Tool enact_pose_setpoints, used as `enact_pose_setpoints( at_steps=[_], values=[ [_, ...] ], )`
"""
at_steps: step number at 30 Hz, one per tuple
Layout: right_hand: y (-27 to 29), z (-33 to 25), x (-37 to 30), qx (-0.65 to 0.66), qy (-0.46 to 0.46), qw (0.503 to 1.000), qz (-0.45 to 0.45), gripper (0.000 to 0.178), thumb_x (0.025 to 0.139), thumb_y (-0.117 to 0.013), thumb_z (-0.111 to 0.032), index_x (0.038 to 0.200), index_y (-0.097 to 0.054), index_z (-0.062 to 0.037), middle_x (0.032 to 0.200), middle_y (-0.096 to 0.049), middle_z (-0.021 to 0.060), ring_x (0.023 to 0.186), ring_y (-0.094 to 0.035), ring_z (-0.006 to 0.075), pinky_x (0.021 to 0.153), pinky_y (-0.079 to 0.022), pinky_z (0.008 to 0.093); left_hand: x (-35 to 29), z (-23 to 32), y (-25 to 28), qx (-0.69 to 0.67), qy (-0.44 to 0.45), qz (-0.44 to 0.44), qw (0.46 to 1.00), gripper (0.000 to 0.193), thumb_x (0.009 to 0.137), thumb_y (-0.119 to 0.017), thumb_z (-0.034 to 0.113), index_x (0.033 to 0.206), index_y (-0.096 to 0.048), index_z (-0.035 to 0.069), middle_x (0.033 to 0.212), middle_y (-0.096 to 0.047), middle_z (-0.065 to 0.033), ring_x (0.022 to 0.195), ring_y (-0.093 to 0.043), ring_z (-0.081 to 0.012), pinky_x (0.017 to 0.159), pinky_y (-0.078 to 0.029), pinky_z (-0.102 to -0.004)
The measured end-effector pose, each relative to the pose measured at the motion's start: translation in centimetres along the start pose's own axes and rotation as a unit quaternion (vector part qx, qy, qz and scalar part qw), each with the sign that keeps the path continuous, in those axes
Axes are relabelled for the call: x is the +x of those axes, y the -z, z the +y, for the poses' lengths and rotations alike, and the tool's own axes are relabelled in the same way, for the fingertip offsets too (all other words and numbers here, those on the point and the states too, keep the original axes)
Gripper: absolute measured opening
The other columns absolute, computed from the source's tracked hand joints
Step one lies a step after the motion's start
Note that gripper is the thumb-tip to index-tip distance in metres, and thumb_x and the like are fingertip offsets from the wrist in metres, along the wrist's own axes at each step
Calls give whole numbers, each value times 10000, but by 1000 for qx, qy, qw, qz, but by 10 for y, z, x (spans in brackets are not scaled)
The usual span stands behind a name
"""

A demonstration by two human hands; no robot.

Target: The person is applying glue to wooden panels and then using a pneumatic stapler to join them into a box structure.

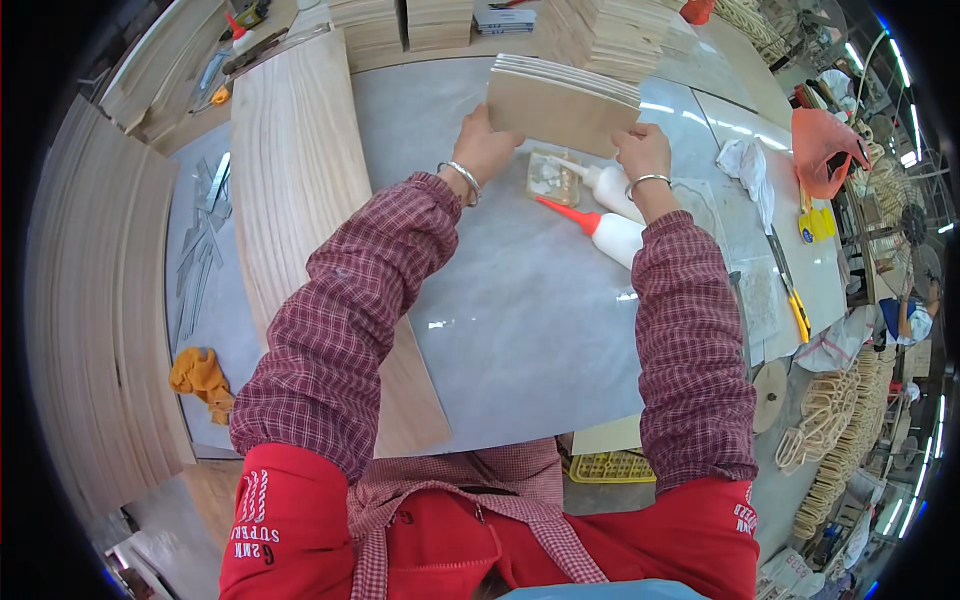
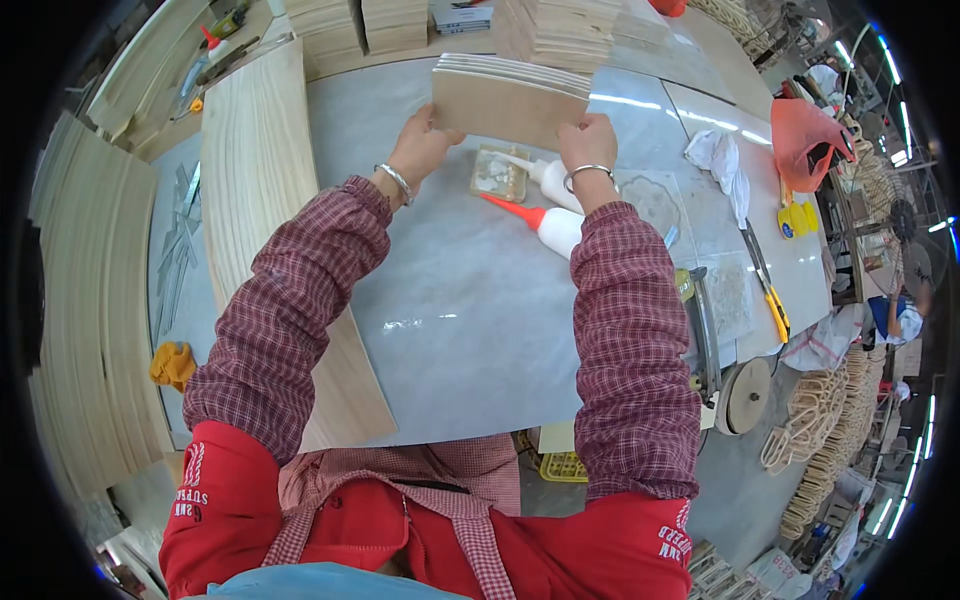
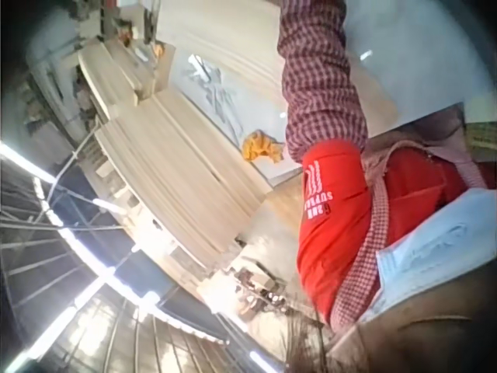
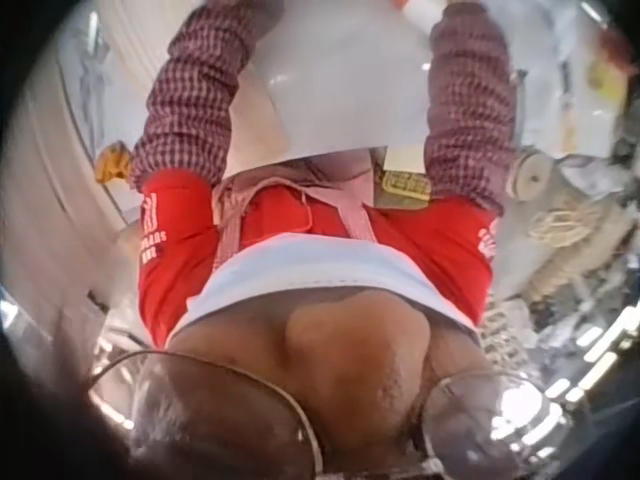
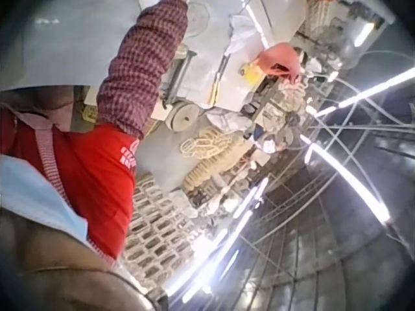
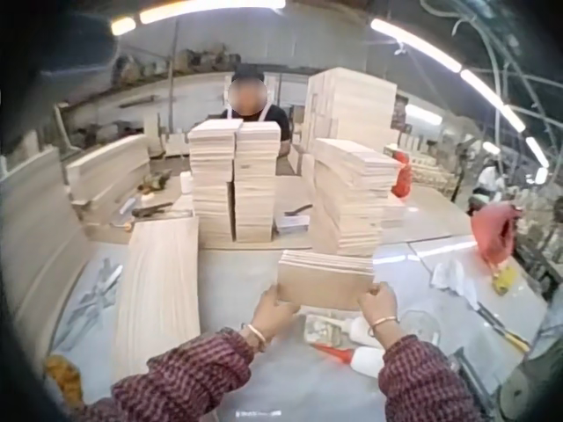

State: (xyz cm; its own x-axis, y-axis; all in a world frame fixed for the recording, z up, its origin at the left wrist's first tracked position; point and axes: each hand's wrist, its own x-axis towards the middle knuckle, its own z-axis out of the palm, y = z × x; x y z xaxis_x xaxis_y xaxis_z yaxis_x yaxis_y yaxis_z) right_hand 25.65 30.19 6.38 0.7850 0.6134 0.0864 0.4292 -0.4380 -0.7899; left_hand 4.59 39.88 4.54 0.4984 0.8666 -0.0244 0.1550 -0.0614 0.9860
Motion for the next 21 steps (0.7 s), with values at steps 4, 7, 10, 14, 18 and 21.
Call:
enact_pose_setpoints(
  at_steps=[4,7,10,14,18,21],
  values=[
    [7,-16,-22,153,27,987,46,229,755,-664,-122,927,-622,23,824,-631,110,653,-589,188,616,-490,286,-26,33,11,3,-16,3,1000,560,796,-601,98,1309,-424,-39,1304,-483,-192,1177,-483,-281,958,-407,-342],
    [30,-36,-47,225,50,973,13,165,765,-666,-115,855,-625,17,758,-620,95,628,-580,179,601,-483,275,-60,55,31,-4,-48,19,999,565,811,-603,79,1333,-414,-27,1311,-490,-174,1203,-467,-264,976,-391,-328],
    [66,-43,-79,270,75,951,-128,121,794,-671,-89,809,-609,13,689,-588,61,574,-549,132,568,-472,231,-105,63,54,-35,-109,46,992,555,820,-612,81,1334,-424,-10,1311,-495,-154,1204,-466,-252,977,-392,-323],
    [94,-28,-145,248,69,948,-188,112,821,-664,-77,799,-601,13,697,-591,48,581,-542,123,579,-469,220,-202,47,116,14,-96,87,991,550,831,-629,120,1332,-432,9,1300,-494,-140,1187,-473,-245,942,-416,-317],
    [138,28,-203,174,42,962,-207,85,834,-642,-57,833,-610,21,733,-605,59,638,-569,129,634,-476,222,-315,1,167,119,-72,201,970,549,830,-632,151,1320,-434,2,1234,-516,-132,1101,-510,-225,889,-445,-307],
    [152,55,-237,238,-28,937,-254,89,851,-635,-50,884,-621,32,754,-618,65,674,-590,142,684,-494,239,-371,-40,182,121,51,235,963,538,832,-626,151,1308,-435,-13,1186,-535,-128,972,-537,-201,851,-458,-284]
  ],
)
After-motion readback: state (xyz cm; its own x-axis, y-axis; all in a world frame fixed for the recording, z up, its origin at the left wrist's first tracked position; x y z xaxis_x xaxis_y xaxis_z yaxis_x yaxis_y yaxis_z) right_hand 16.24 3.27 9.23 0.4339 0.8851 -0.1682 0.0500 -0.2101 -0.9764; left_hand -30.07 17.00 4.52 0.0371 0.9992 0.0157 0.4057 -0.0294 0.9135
